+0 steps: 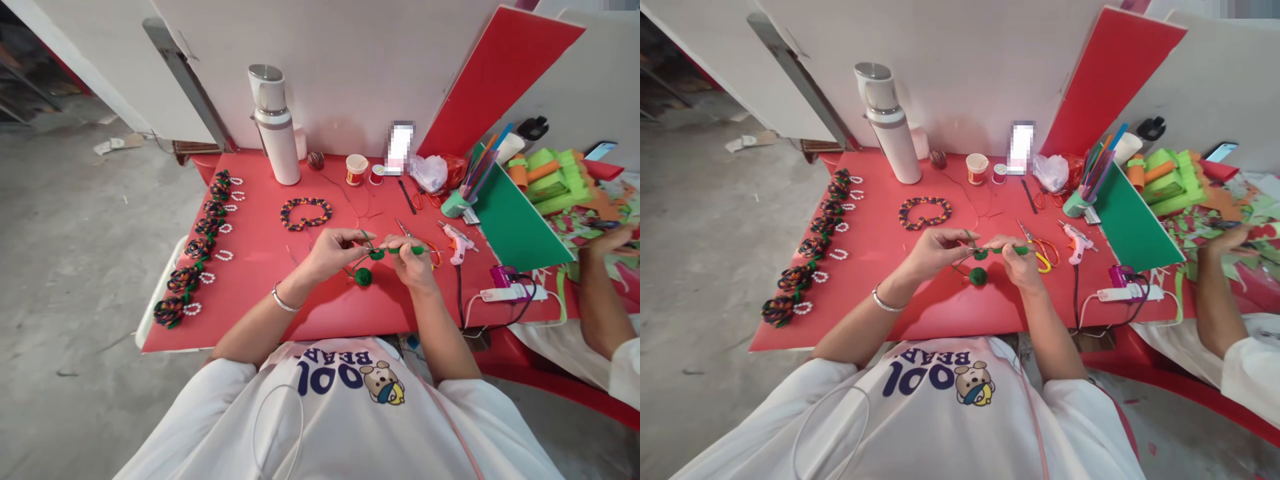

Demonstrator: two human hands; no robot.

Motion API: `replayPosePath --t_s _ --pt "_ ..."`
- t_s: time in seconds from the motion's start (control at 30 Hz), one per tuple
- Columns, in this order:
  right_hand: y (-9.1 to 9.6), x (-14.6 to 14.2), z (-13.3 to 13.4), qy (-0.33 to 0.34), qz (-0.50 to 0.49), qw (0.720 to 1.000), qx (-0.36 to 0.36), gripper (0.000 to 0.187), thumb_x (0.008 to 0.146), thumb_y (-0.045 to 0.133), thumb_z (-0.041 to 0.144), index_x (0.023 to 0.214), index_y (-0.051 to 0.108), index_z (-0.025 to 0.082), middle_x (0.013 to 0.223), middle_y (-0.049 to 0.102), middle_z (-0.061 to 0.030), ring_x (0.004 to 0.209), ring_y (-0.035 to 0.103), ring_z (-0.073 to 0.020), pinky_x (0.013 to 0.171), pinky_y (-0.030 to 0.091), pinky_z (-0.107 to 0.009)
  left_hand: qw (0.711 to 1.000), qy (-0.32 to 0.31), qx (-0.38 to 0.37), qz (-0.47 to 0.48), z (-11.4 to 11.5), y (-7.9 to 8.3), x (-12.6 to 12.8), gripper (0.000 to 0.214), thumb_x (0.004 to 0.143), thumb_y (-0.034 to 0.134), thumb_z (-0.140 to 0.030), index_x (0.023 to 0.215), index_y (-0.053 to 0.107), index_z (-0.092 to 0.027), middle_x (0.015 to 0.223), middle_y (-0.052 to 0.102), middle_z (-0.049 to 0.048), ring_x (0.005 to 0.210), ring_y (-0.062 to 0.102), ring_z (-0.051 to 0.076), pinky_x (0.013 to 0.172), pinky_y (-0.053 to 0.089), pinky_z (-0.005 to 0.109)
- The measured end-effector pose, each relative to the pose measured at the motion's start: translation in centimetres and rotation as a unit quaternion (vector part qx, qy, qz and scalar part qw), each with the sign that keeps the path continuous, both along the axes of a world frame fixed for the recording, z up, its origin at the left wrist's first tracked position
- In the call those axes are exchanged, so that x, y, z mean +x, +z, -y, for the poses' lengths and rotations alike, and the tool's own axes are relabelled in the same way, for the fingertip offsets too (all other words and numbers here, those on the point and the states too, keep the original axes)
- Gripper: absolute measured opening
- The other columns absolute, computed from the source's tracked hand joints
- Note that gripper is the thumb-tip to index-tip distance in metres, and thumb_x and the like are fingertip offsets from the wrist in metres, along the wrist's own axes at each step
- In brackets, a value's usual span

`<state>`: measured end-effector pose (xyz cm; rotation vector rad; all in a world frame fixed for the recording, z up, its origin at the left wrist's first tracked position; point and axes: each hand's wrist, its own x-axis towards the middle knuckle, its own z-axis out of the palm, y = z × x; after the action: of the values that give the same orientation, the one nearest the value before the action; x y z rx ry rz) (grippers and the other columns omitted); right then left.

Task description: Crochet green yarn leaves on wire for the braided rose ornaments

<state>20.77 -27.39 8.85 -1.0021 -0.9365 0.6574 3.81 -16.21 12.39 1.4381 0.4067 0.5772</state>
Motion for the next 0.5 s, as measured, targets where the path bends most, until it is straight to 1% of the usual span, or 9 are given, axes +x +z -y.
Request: replayPosePath --t_s 0.1,0.23,0.3,0.4,0.5 --pt "-0.1 -0.1 -0.1 0.002 -0.007 1.000 0.007 0.029 0.081 0.078 0.058 0.079 0.078 0.029 0.079 0.079 -0.0017 0.081 0.073 -0.0238 0.081 0.058 -0.045 1.000 -0.023 0.012 -0.018 0.0 0.1 0.0 0.035 0.074 0.083 -0.030 0.104 0.080 -0.011 0.085 0.077 0.0082 0.066 0.064 0.013 0.062 0.050 0.025" --pt "-0.2 0.2 -0.2 0.003 0.005 1.000 0.000 0.033 0.080 0.078 0.061 0.078 0.077 0.028 0.078 0.079 -0.0020 0.081 0.074 -0.0241 0.081 0.059 -0.046 1.000 -0.024 -0.005 0.001 -0.1 0.1 0.1 0.038 0.072 0.085 -0.029 0.104 0.079 -0.010 0.078 0.074 0.0064 0.069 0.065 0.014 0.067 0.052 0.025" --pt "-0.1 0.5 -0.1 0.009 0.016 1.000 0.003 0.032 0.081 0.078 0.060 0.079 0.077 0.028 0.078 0.079 -0.0020 0.083 0.074 -0.0244 0.082 0.060 -0.046 1.000 -0.017 -0.011 -0.004 -0.3 0.2 -0.1 0.038 0.072 0.085 -0.030 0.104 0.080 -0.010 0.078 0.074 0.0072 0.069 0.066 0.014 0.065 0.051 0.025" --pt "0.4 1.2 0.2 0.056 0.047 0.997 0.012 0.027 0.086 0.074 0.055 0.083 0.079 0.028 0.082 0.080 -0.0031 0.084 0.075 -0.0246 0.082 0.060 -0.047 1.000 -0.006 0.000 -0.019 -0.4 0.5 -0.3 0.033 0.071 0.085 -0.029 0.098 0.081 -0.011 0.079 0.076 0.0086 0.065 0.064 0.014 0.057 0.048 0.024" --pt "1.4 1.9 0.7 0.110 0.094 0.989 0.006 0.025 0.093 0.068 0.050 0.088 0.079 0.028 0.088 0.081 -0.0047 0.088 0.075 -0.0249 0.083 0.059 -0.047 1.000 0.010 0.016 -0.022 -0.3 0.9 -0.5 0.021 0.070 0.084 -0.027 0.085 0.081 -0.012 0.085 0.078 0.0104 0.069 0.067 0.016 0.058 0.050 0.024"
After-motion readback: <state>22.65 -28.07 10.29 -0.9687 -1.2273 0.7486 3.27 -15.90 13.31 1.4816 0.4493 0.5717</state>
